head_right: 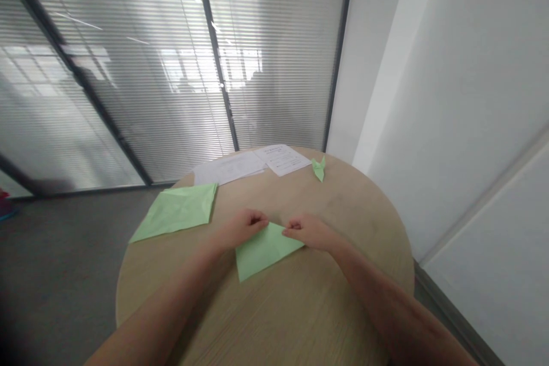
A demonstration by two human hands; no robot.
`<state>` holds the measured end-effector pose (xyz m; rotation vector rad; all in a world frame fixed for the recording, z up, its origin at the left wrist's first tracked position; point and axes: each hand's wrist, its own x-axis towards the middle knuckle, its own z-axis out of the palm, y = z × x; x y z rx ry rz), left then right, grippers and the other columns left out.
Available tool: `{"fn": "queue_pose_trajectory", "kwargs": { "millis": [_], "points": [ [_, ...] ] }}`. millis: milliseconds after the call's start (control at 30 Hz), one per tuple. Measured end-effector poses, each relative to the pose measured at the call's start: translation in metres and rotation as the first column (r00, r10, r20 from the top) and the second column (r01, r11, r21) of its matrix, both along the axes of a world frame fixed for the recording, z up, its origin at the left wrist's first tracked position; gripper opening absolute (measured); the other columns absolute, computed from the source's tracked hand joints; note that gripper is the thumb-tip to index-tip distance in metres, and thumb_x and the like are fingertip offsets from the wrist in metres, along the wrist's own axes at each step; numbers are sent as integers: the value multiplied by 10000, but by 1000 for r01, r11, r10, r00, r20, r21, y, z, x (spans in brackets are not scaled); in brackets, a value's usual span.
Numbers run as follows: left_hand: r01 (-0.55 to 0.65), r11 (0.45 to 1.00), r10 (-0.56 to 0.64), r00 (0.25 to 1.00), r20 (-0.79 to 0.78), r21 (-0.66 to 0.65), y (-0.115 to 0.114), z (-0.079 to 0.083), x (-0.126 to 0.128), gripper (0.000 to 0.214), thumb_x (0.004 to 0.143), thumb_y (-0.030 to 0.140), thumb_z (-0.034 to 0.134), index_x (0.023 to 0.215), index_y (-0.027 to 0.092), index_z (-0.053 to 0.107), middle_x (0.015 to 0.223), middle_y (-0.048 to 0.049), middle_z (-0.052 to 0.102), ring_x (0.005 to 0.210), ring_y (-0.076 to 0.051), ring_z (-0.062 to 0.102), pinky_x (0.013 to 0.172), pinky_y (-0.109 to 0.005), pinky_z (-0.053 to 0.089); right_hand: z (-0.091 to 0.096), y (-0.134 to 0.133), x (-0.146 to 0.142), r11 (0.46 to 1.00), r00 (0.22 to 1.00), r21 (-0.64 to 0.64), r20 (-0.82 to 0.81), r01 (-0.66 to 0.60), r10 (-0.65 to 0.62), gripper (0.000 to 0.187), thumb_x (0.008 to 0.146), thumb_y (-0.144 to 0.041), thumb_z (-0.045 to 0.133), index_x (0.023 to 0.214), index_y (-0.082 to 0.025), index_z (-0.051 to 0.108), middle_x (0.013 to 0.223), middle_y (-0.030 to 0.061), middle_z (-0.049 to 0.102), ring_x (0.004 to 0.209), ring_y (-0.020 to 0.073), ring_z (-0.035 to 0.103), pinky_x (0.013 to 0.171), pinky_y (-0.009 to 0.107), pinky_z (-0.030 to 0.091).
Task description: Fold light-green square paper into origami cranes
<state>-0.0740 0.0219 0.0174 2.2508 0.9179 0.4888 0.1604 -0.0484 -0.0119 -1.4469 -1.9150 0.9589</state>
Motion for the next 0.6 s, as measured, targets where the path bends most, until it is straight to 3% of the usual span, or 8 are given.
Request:
{"fn": "queue_pose_trajectory", "kwargs": {
  "millis": [100, 200, 333, 600],
  "points": [
    [9, 1000, -8, 999, -40, 25, -1, 0, 1, 335, 854, 367, 572, 571, 188, 554, 549, 32, 456, 563, -129, 384, 557, -287, 228, -1, 0, -3, 999, 999, 4, 3, 34, -34, 370, 871, -476, 658, 644, -196, 574, 559, -38, 479, 522, 104, 404, 497, 241, 263],
    [39, 999, -39, 999, -20, -34, -1, 2, 0, 371, 854, 379, 557, 541, 196, 482, 541, 48, 367, 552, -119, 325, 550, -289, 202, -3, 1, -1, 999, 998, -42, -48, 34, -36, 357, 841, -498, 694, 677, -198, 592, 580, -38, 538, 518, 109, 468, 499, 236, 317],
    [44, 992, -40, 998, 38, -115, 3, 4, -5, 375, 854, 406, 548, 549, 195, 488, 552, 43, 381, 566, -123, 334, 552, -281, 227, -7, 3, 14, 973, 992, -229, -127, -38, 8, 389, 807, -571, 715, 746, -196, 631, 565, -16, 626, 472, 118, 548, 474, 226, 371],
    [-15, 991, 26, 996, 86, -136, 12, -1, -12, 382, 809, 448, 577, 537, 192, 499, 528, 39, 369, 564, -123, 330, 544, -279, 212, -12, 6, 33, 975, 984, -216, -176, -45, 6, 419, 824, -584, 687, 769, -169, 689, 705, 55, 742, 572, 132, 653, 502, 219, 432]
  ]
}}
